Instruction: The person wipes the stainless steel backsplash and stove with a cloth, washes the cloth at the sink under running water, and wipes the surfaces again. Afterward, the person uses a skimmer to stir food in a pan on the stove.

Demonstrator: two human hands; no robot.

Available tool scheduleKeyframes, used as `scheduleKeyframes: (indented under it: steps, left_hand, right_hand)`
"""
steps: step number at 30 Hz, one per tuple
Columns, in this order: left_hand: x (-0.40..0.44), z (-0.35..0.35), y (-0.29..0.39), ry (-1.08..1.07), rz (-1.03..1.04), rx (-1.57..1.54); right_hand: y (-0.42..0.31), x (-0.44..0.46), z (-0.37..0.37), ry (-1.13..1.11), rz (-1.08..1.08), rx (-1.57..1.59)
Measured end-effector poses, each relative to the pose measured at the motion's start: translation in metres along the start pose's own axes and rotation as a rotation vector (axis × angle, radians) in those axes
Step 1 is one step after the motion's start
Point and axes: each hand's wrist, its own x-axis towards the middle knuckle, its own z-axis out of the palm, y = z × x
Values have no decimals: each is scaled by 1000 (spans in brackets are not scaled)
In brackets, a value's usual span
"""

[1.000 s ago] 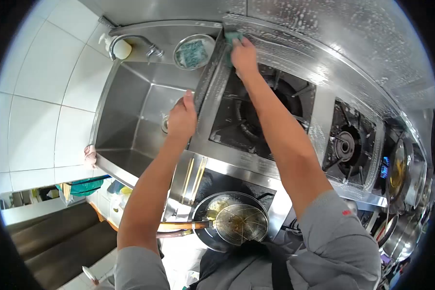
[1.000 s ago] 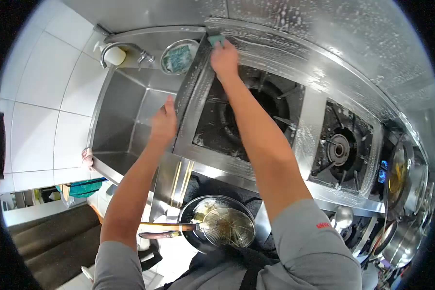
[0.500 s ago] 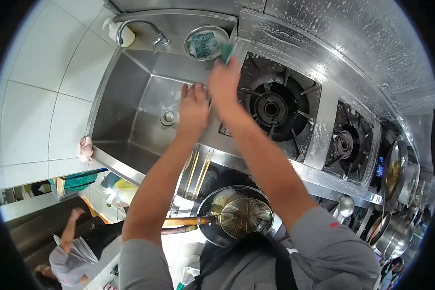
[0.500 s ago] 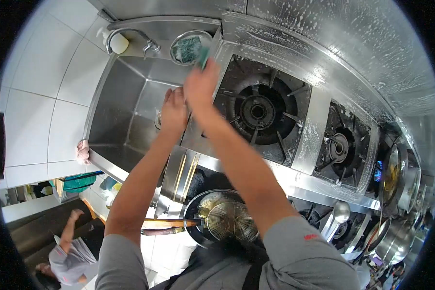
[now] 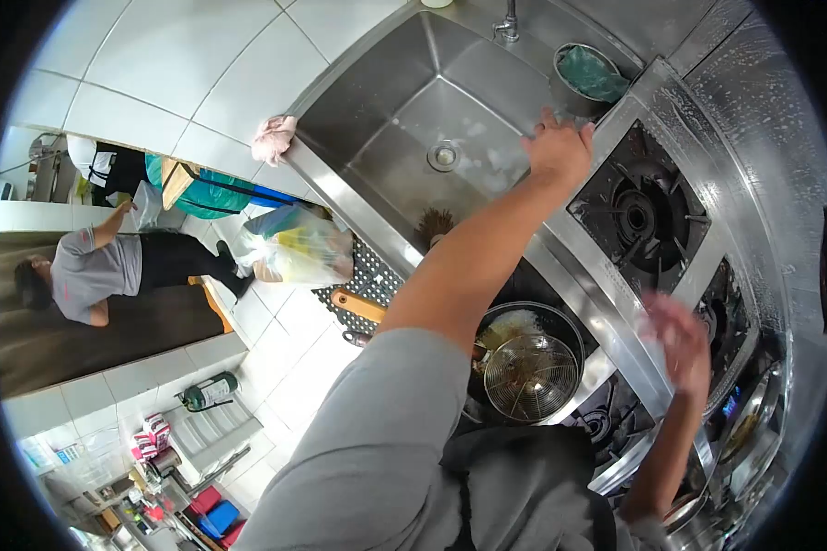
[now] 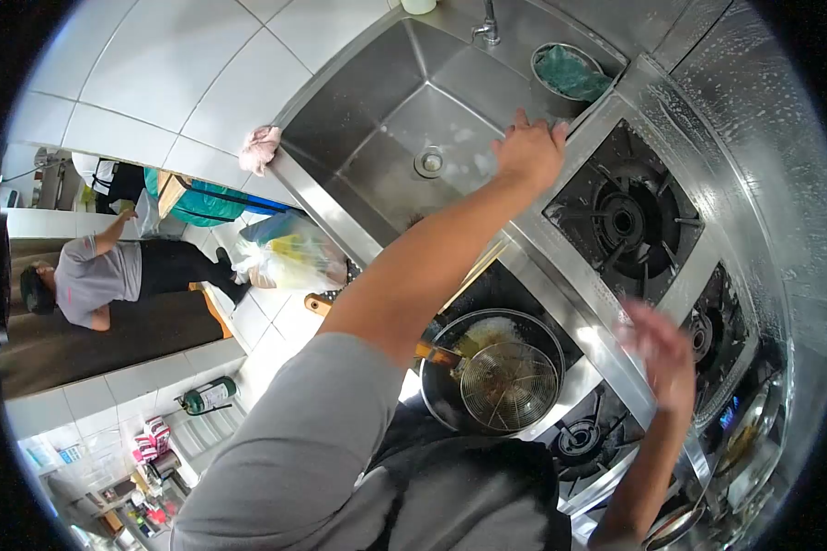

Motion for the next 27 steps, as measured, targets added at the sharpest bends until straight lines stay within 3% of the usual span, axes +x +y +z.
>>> scheduleKeyframes:
  steps: [1, 5, 7, 8, 9, 10, 12, 14, 15, 16, 17, 18, 19, 21, 22, 23, 24, 25, 26, 27]
  left_hand:
    - [-4, -4, 2, 1, -11, 1]
    - [24, 21, -37, 33, 152, -63]
    - [14, -59, -47, -147, 126, -94]
    - [21, -85, -70, -145, 122, 4]
    - [19, -113, -96, -3, 107, -62]
    - [26, -143, -132, 69, 153, 89]
    - [37, -189, -208, 428, 136, 89]
    - [54, -234, -299, 497, -214, 221]
    - [65, -249, -371, 531, -196, 451]
    - [45, -263, -366, 476, -526, 880]
    - [43, -271, -482, 473, 79, 1061]
    - [43, -289, -507, 353, 395, 873]
    - [60, -281, -541, 437, 724, 695]
    - [71, -284, -538, 412, 924, 549]
    - [63, -280, -556, 409, 685, 642]
    - [79, -264, -588, 661, 711, 674]
    - [60, -270, -562, 350, 353, 532]
    - [65, -281, -567, 194, 276, 508]
    - [59, -282, -547, 205, 224, 566]
    - [40, -286, -531, 223, 164, 630]
  right_hand:
    - [20, -44, 1, -38, -10, 199]
    - [56, -214, 0, 337, 155, 410]
    - [81, -315, -21, 454, 223, 554]
    - [88, -361, -15, 706, 313, 589]
    - [95, -405, -9, 967, 387, 618]
    - [100, -442, 0, 1151, 462, 616]
    - [109, -489, 13, 1333, 575, 630]
    - [123, -522, 20, 1442, 645, 660]
    - [130, -539, 21, 1479, 665, 687]
    - [138, -561, 23, 1513, 668, 717]
    - [141, -591, 33, 1561, 648, 762]
    - [154, -625, 42, 1572, 610, 815]
    - [161, -658, 57, 1568, 560, 884]
    - [192, -712, 75, 1431, 428, 1011]
    - [204, -728, 70, 1357, 388, 1011]
    - [224, -720, 46, 1433, 504, 832]
    - [255, -729, 20, 1497, 638, 655]
    - [221, -707, 19, 1256, 528, 767]
    - [194, -665, 6, 1534, 887, 673]
    - [163, -623, 10, 1554, 931, 637]
